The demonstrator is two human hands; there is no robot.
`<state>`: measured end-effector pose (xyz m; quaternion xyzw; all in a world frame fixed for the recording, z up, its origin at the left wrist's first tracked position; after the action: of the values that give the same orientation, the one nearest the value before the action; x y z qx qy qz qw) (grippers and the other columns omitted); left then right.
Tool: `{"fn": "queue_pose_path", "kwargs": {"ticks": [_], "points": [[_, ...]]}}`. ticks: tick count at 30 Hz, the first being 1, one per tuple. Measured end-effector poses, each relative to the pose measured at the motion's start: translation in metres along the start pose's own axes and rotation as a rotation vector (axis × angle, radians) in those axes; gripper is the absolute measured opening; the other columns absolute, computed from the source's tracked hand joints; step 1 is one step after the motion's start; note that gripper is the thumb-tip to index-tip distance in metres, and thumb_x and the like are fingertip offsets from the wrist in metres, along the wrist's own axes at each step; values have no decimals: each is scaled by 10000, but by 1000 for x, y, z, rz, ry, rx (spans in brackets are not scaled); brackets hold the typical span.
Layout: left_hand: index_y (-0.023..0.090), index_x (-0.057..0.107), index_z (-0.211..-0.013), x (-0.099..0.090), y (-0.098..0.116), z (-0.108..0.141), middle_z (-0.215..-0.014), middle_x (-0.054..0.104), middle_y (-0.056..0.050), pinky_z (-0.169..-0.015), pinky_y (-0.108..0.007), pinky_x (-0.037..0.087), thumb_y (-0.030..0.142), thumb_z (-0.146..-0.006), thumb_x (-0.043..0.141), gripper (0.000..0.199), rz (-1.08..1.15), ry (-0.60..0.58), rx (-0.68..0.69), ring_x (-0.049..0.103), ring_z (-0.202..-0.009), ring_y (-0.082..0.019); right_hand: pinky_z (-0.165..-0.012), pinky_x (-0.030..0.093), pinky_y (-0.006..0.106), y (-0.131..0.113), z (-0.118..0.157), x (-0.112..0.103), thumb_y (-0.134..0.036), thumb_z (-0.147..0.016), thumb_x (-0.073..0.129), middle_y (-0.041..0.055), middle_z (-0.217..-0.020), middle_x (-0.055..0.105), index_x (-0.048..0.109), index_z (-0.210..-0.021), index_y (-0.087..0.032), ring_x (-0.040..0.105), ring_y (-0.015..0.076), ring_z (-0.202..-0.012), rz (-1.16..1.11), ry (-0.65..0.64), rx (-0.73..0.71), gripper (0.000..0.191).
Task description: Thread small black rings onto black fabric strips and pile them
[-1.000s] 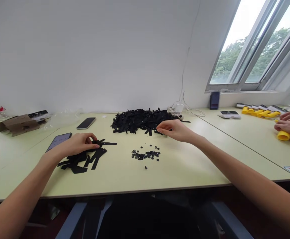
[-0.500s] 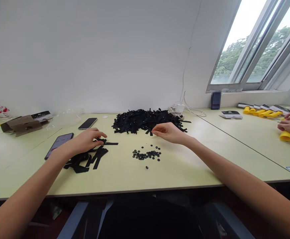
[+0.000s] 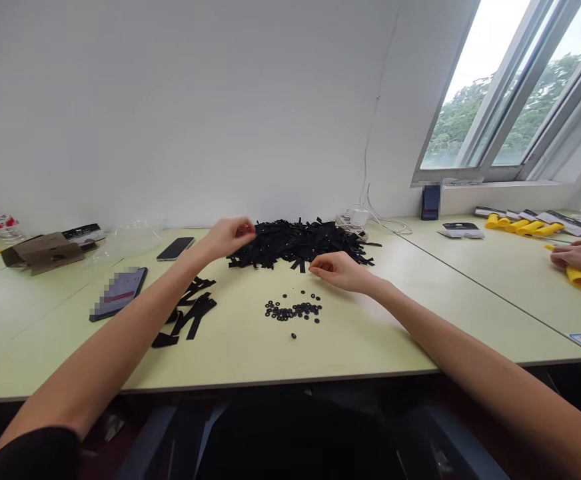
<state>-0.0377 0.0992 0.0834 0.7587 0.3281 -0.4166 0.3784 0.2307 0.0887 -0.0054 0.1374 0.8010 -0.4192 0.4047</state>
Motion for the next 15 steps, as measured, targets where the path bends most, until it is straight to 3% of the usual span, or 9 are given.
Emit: {"fn": "queue_pose_path", "kwargs": {"ticks": [2,4,7,11,15], "points": [[193,693,-1164,-12,4,-16,-998,743,-86,-744,-323,497,450,-927,591,364,25,169,-16,656,-819,-203,-647,471,323,4,3,-2,-451,-950,586,67,-803,741,772,-923,-184,631,187,-698,19,5,10,326],[195,685,-1217,-18,-2,-14,-1036,744,-94,-767,-333,507,460,-948,584,391,23,189,-29,659,-830,-202,-643,464,320,7,6,-5,-459,-950,587,63,-789,736,771,-928,-184,620,181,-685,19,14,15,331],[203,718,-1178,-28,-27,16,-989,748,-91,-751,-335,503,496,-952,574,398,-28,127,-67,657,-816,-209,-633,450,317,7,7,-8,-464,-949,589,59,-775,728,767,-917,-187,601,172,-666,7,28,17,331],[215,759,-994,-42,-80,76,-846,744,-67,-658,-318,467,573,-895,593,407,-115,-35,-241,650,-728,-215,-606,413,315,2,6,-4,-449,-952,577,53,-752,705,762,-900,-192,572,168,-645,1,9,8,321],[243,797,-863,-37,-111,123,-772,738,-51,-591,-308,444,614,-804,680,394,-112,-264,-313,644,-662,-217,-618,391,317,-3,7,1,-415,-945,573,47,-738,676,722,-842,-194,542,162,-638,18,-4,-9,285]]}}
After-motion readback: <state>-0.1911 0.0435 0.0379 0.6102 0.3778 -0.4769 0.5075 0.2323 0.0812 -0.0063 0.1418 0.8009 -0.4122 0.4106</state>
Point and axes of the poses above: each hand's wrist, its own z-axis away from the middle knuckle, its own x-axis out of the palm, y = z × x, the point moved 7 cm from there along -z, towards the middle knuckle
